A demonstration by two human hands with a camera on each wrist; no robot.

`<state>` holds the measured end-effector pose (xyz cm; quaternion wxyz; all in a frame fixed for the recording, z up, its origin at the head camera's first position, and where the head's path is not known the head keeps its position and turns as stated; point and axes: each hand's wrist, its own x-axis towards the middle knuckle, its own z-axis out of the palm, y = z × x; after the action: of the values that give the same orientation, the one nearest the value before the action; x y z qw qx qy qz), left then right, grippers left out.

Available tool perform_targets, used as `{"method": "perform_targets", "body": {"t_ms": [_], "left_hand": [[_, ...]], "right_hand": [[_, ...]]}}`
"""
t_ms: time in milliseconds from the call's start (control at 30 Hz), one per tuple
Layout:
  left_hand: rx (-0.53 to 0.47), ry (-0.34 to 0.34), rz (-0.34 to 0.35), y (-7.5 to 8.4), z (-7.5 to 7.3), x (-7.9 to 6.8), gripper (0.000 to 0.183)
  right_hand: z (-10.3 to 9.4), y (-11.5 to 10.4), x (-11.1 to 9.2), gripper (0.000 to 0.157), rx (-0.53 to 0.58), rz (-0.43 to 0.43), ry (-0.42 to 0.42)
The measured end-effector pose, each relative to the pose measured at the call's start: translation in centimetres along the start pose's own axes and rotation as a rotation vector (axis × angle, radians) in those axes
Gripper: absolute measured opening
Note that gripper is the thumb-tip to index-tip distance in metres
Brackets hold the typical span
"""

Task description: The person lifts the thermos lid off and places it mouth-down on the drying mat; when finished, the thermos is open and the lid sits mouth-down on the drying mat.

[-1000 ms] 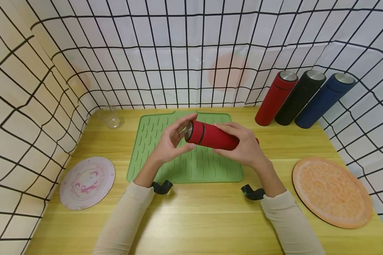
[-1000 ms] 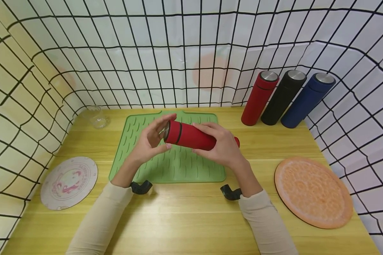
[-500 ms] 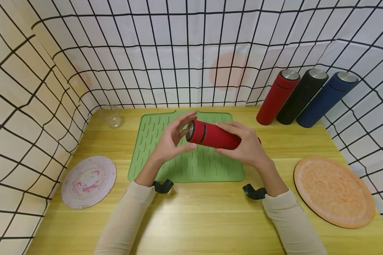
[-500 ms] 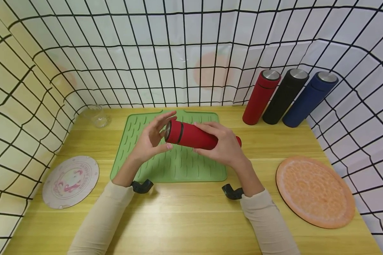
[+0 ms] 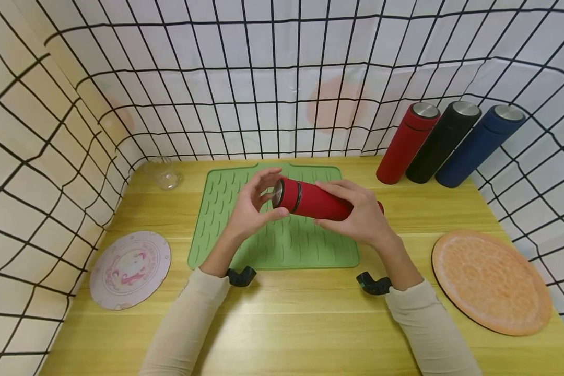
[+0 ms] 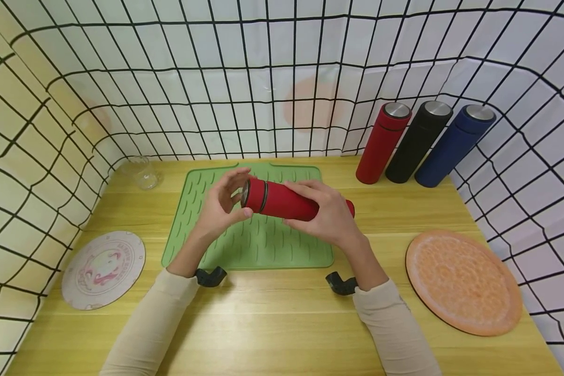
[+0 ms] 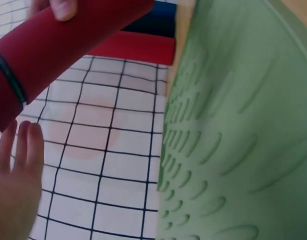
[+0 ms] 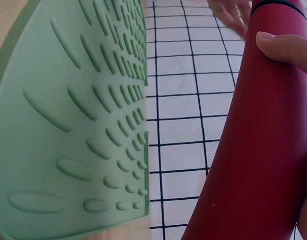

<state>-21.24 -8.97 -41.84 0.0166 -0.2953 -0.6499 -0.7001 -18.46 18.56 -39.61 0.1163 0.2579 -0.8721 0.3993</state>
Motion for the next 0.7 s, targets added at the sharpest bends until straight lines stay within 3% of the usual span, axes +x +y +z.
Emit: {"method": "perform_targets", "body": {"t_ms": [133,233,400,600,700], "left_hand": [[-0.076,-0.146,0.060,0.22,-0.17,0.10,0.079],[-0.102,-0.125,0.035,0.49,-0.11,0.07,0.072],[-0.056,-0.058,-0.026,0.60,-0.04,-0.02,0.074],[-0.074,-0.141,0.062,0.70,-0.17,-0.02,0.077],[-0.084,-0.129,0.075,0.76,-0.13,0.06,0.071]], "right_hand": [[-0.14,0.10,-0.02,0.072,0.013,0.001,0.006],[-0.20,0.11,-0.03,0.072,0.014,0.003,0.008],[-0.13,0.03,-0.06,0.073,0.005,0.007,0.002],[-0.06,-0.02,-0.14,0.073,0.016,0.030,0.005],[-0.11,0.03,-0.14,0.073,0.021,0.041,0.009]]}}
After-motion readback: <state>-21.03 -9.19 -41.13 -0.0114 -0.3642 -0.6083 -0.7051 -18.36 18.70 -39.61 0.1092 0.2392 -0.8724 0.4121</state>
